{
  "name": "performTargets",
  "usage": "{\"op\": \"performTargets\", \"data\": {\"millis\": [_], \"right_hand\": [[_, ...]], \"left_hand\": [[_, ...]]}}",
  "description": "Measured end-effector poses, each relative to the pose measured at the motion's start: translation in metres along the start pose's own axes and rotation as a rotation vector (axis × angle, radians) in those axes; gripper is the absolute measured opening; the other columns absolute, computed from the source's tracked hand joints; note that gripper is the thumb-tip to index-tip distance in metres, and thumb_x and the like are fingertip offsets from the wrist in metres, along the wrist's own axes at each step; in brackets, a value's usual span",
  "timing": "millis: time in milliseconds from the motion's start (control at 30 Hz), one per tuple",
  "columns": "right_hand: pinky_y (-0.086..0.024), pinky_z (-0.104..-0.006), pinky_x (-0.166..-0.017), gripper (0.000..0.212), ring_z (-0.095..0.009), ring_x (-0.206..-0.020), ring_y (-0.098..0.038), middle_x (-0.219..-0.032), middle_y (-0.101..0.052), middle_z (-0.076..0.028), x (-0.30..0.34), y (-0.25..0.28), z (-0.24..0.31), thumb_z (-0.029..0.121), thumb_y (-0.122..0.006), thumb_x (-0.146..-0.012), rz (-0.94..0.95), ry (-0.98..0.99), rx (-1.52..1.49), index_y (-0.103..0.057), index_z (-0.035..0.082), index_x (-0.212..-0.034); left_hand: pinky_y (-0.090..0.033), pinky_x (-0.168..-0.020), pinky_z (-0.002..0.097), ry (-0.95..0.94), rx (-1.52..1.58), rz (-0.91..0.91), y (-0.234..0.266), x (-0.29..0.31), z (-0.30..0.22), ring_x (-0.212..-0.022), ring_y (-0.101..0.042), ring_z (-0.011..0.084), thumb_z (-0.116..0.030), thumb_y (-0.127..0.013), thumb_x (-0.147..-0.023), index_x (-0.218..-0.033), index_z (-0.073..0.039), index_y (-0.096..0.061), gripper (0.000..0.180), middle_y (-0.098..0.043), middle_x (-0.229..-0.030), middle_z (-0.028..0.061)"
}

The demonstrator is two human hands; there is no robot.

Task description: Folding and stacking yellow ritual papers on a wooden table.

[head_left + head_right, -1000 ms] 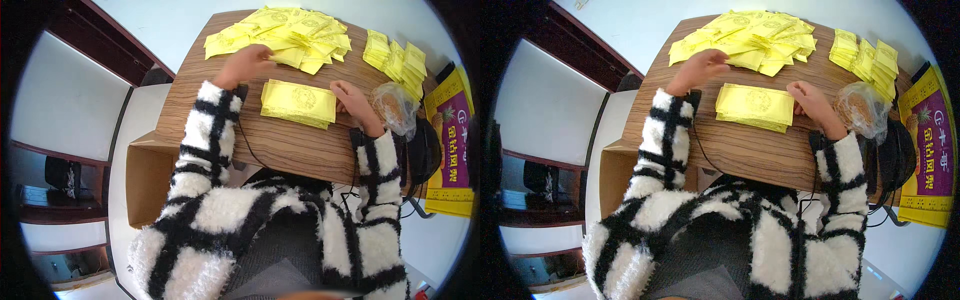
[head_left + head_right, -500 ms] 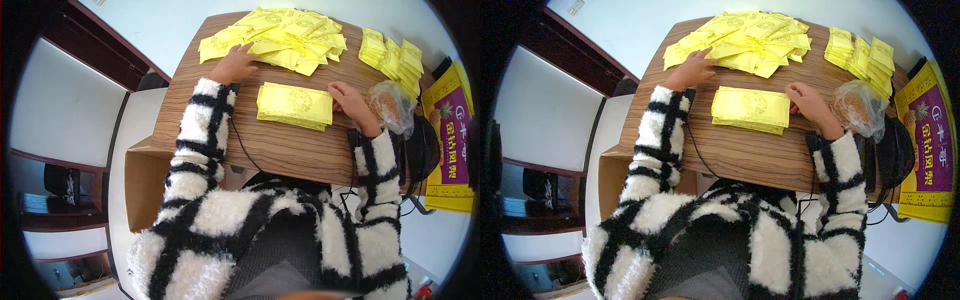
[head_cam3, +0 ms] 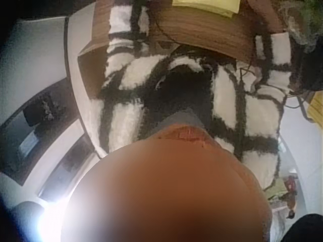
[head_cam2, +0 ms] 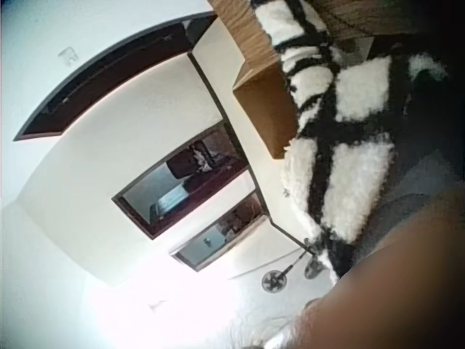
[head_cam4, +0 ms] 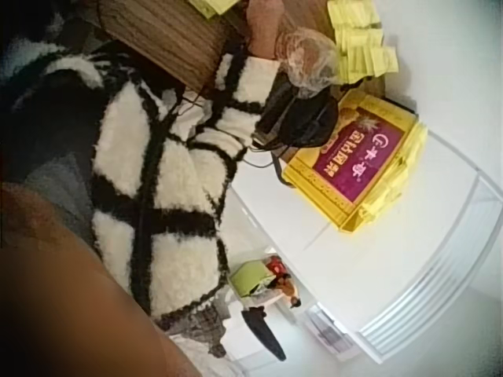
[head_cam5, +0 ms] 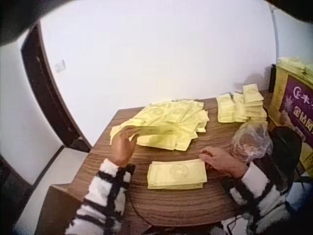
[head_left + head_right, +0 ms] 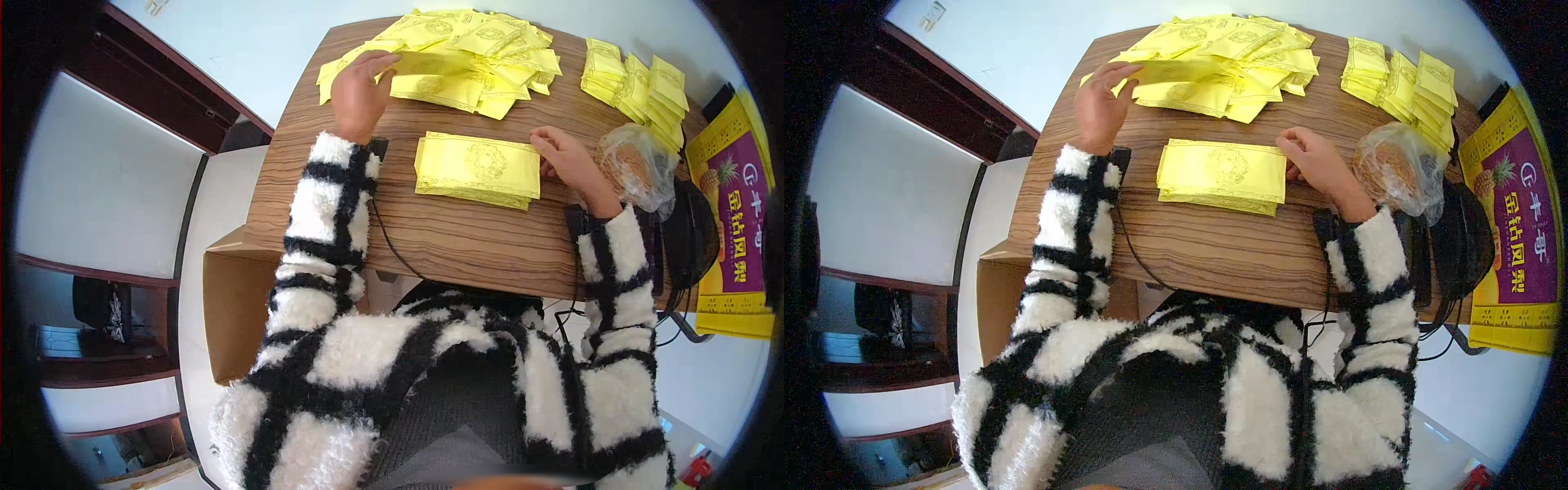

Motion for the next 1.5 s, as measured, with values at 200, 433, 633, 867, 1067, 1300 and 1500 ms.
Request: {"op": "performTargets", "data": {"millis": [200,433,633,867,1067,1300,1500], "right_hand": [[-0.049,-0.0247,-0.056,0.037,-0.010,-0.065,-0.061,-0.090,-0.065,-0.005,0.002,-0.004,0.004,0.031,-0.059,-0.096,-0.025,0.032,-0.017,-0.058,-0.001,-0.116],[-0.048,-0.0226,-0.059,0.036,-0.008,-0.067,-0.059,-0.091,-0.064,-0.003,-0.006,0.006,-0.010,0.032,-0.058,-0.097,-0.047,0.070,-0.005,-0.059,0.002,-0.118],[-0.047,-0.0213,-0.061,0.032,-0.006,-0.070,-0.058,-0.091,-0.064,-0.001,-0.011,0.007,-0.006,0.030,-0.057,-0.099,-0.208,0.313,-0.058,-0.062,0.003,-0.114],[-0.043,-0.0186,-0.059,0.026,-0.004,-0.070,-0.056,-0.086,-0.063,0.003,-0.007,0.011,0.011,0.028,-0.059,-0.098,-0.083,0.262,-0.185,-0.065,0.005,-0.107],[-0.039,-0.0185,-0.053,0.023,-0.003,-0.060,-0.051,-0.073,-0.059,0.004,-0.001,0.007,0.018,0.029,-0.061,-0.097,-0.062,0.135,-0.200,-0.064,0.007,-0.094],[-0.034,-0.0203,-0.046,0.028,-0.004,-0.051,-0.047,-0.062,-0.053,0.004,-0.002,0.002,0.012,0.031,-0.063,-0.095,0.050,0.114,-0.022,-0.059,0.007,-0.080],[-0.038,-0.0268,-0.052,0.038,-0.008,-0.057,-0.047,-0.064,-0.053,-0.001,-0.006,0.001,0.007,0.037,-0.067,-0.090,0.001,0.152,0.235,-0.058,0.003,-0.074]], "left_hand": [[-0.050,-0.063,0.0245,0.076,0.168,-0.117,-0.003,0.003,0.010,-0.071,-0.062,0.0113,-0.007,-0.069,-0.087,-0.105,-0.007,-0.074,0.019,-0.072,-0.098,0.0044],[-0.044,-0.058,0.0198,0.338,0.776,-0.193,-0.003,-0.002,0.005,-0.068,-0.057,0.0046,-0.001,-0.065,-0.090,-0.101,-0.004,-0.074,0.014,-0.069,-0.083,0.0005],[-0.038,-0.054,0.0181,0.554,1.106,-0.013,-0.002,0.002,-0.024,-0.065,-0.053,0.0027,0.001,-0.065,-0.089,-0.102,-0.002,-0.072,0.015,-0.066,-0.080,-0.0019],[-0.045,-0.058,0.0178,0.613,1.203,0.270,-0.016,0.013,-0.042,-0.066,-0.055,0.0033,-0.001,-0.065,-0.090,-0.106,-0.003,-0.069,0.017,-0.065,-0.086,-0.0019],[-0.047,-0.059,0.0173,0.570,0.943,0.629,-0.002,0.013,-0.039,-0.071,-0.056,0.0029,-0.005,-0.065,-0.091,-0.108,-0.007,-0.067,0.017,-0.061,-0.085,-0.0045],[-0.049,-0.059,0.0188,0.462,0.873,0.867,-0.007,0.018,-0.014,-0.066,-0.057,0.0032,-0.011,-0.064,-0.093,-0.107,-0.010,-0.067,0.015,-0.057,-0.080,-0.0052],[-0.047,-0.056,0.0188,0.426,0.802,0.993,-0.009,0.018,-0.011,-0.060,-0.056,0.0028,-0.013,-0.064,-0.093,-0.108,-0.009,-0.065,0.015,-0.054,-0.074,-0.0061]]}}
Point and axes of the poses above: each hand's wrist, its own x-axis away from the middle knuckle, its own y-axis out of the back of the hand, z = x × y, the point moved 1 cm from there along -x, towards the middle knuckle
